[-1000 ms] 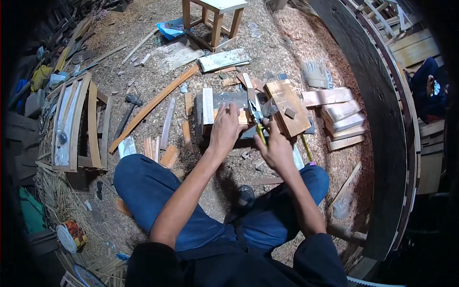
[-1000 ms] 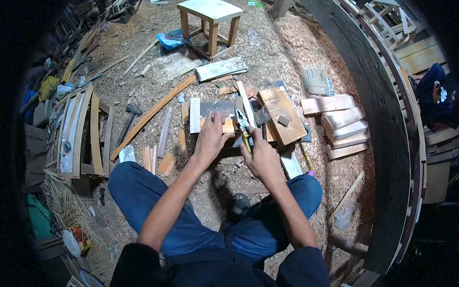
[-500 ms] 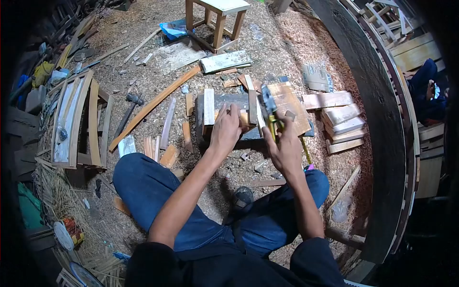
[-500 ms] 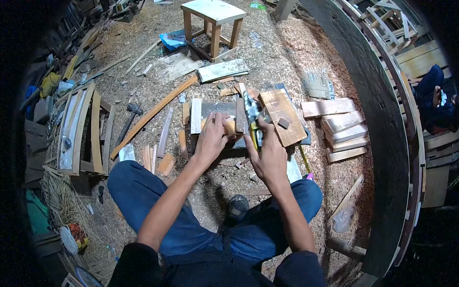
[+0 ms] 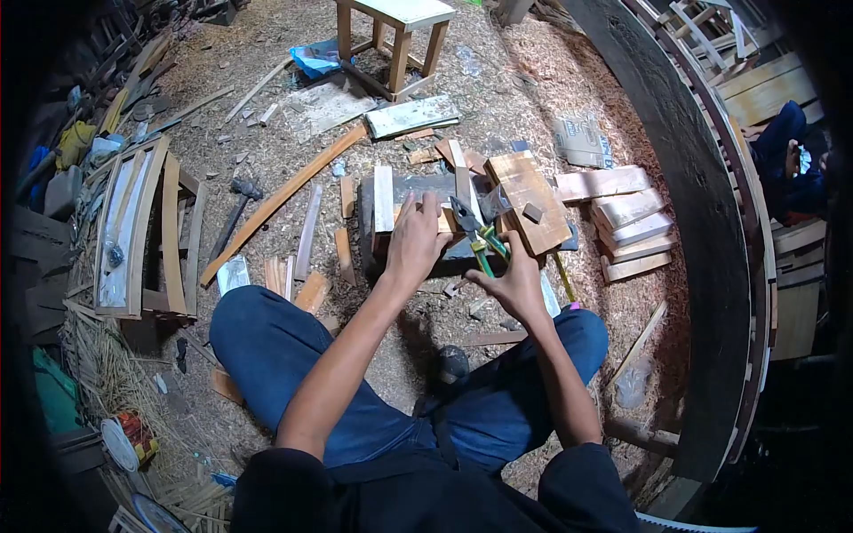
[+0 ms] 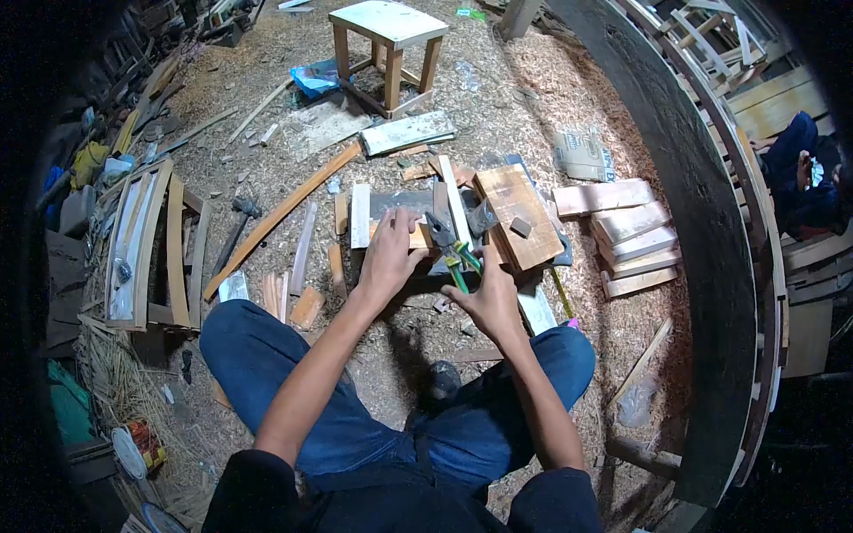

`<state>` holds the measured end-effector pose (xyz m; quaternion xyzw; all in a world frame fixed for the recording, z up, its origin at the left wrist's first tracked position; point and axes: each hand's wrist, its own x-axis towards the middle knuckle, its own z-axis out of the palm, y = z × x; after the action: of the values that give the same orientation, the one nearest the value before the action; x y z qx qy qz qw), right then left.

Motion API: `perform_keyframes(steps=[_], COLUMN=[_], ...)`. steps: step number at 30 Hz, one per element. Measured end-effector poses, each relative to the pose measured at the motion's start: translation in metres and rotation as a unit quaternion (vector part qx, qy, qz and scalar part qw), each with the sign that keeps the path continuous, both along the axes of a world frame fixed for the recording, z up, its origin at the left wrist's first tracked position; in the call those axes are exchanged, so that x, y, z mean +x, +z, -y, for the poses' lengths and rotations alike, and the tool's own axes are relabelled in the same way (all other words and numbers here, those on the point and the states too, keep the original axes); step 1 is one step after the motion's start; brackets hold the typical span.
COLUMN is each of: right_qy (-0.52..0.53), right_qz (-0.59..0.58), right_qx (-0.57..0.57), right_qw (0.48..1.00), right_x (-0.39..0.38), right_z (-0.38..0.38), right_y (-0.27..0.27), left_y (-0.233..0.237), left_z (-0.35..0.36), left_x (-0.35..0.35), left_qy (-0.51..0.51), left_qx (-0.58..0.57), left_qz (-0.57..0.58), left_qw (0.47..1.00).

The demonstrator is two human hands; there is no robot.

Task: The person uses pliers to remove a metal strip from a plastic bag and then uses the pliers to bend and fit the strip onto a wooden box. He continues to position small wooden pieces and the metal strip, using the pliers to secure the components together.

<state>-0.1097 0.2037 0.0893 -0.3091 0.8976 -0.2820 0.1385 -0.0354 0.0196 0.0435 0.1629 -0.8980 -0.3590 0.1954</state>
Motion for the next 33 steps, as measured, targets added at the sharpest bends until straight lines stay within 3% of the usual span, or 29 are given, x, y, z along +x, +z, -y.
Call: perform_keyframes(steps=[1,2,5,8,10,12,13,14,16,18,20,21,22,24,28,30,31,32,33], right_qy=[-0.031,-0.029,-0.024,-0.021,-0.038,-0.072,0.003,-0.004,0.073,0.057,-0.001,-0.031,0.012,0.054,0.089,0.002,-0.029,-0.003,0.017], right_qz=[0.124,0.125,0.055,-0.109,-0.128,-0.115,-0.064,-0.026,-0.077,-0.069,-0.111,-0.136,-0.118,-0.094,-0.121,-0.124,-0.131,-0.095,-0.089], right_qx=[-0.052,-0.052,0.036,-0.054,-0.131,-0.078,0.024,0.079,0.054,0.077,-0.082,-0.027,0.040,0.068,0.006,-0.102,-0.075,0.069,0.053], right_qw=[0.990,0.990,0.998,0.992,0.982,0.988,0.998,0.997,0.993,0.993,0.990,0.990,0.992,0.992,0.989,0.987,0.988,0.993,0.994], right_x=[0.003,0.004,0.008,0.027,0.034,0.033,0.026,0.019,0.010,0.012,0.021,0.025,0.021,0.011,0.015,0.024,0.024,0.021,0.019], right_z=[0.002,0.003,0.001,0.002,0.001,0.005,0.003,-0.003,-0.006,-0.001,0.007,0.008,0.007,-0.006,0.000,0.011,0.011,0.006,0.001], right_y=[0.005,0.008,0.024,0.039,0.040,0.015,0.012,0.015,0.044,0.057,0.053,0.039,0.018,0.015,0.050,0.050,0.025,0.011,0.013], left_y=[-0.001,-0.003,0.000,-0.002,-0.007,-0.010,-0.011,-0.011,-0.008,-0.010,-0.013,-0.013,-0.009,0.001,-0.008,-0.010,-0.010,-0.008,-0.003], left_z=[0.000,0.000,0.000,0.001,-0.001,-0.002,-0.002,-0.001,-0.001,0.000,0.000,-0.002,-0.003,-0.003,-0.002,-0.003,-0.002,0.000,0.000], left_x=[-0.001,-0.001,0.000,-0.001,-0.004,-0.005,-0.005,-0.004,-0.001,-0.003,-0.006,-0.005,-0.003,0.000,-0.003,-0.003,-0.002,-0.002,0.000], left_qy=[0.001,0.002,0.004,-0.002,0.009,0.017,0.015,0.013,0.021,0.011,0.018,0.023,0.020,0.021,0.028,0.027,0.023,0.020,0.019], left_qx=[0.000,0.000,0.001,-0.002,0.001,0.001,-0.004,-0.013,-0.007,-0.016,-0.017,-0.019,-0.019,0.020,0.005,0.009,0.009,0.007,0.005], left_qz=[-0.007,-0.014,-0.002,0.005,-0.003,-0.015,-0.014,-0.014,-0.018,-0.013,-0.020,-0.028,-0.027,-0.023,-0.022,-0.021,-0.022,-0.024,-0.025], left_qw=[1.000,1.000,1.000,1.000,1.000,1.000,1.000,1.000,1.000,1.000,0.999,0.999,0.999,0.999,0.999,0.999,0.999,0.999,0.999])
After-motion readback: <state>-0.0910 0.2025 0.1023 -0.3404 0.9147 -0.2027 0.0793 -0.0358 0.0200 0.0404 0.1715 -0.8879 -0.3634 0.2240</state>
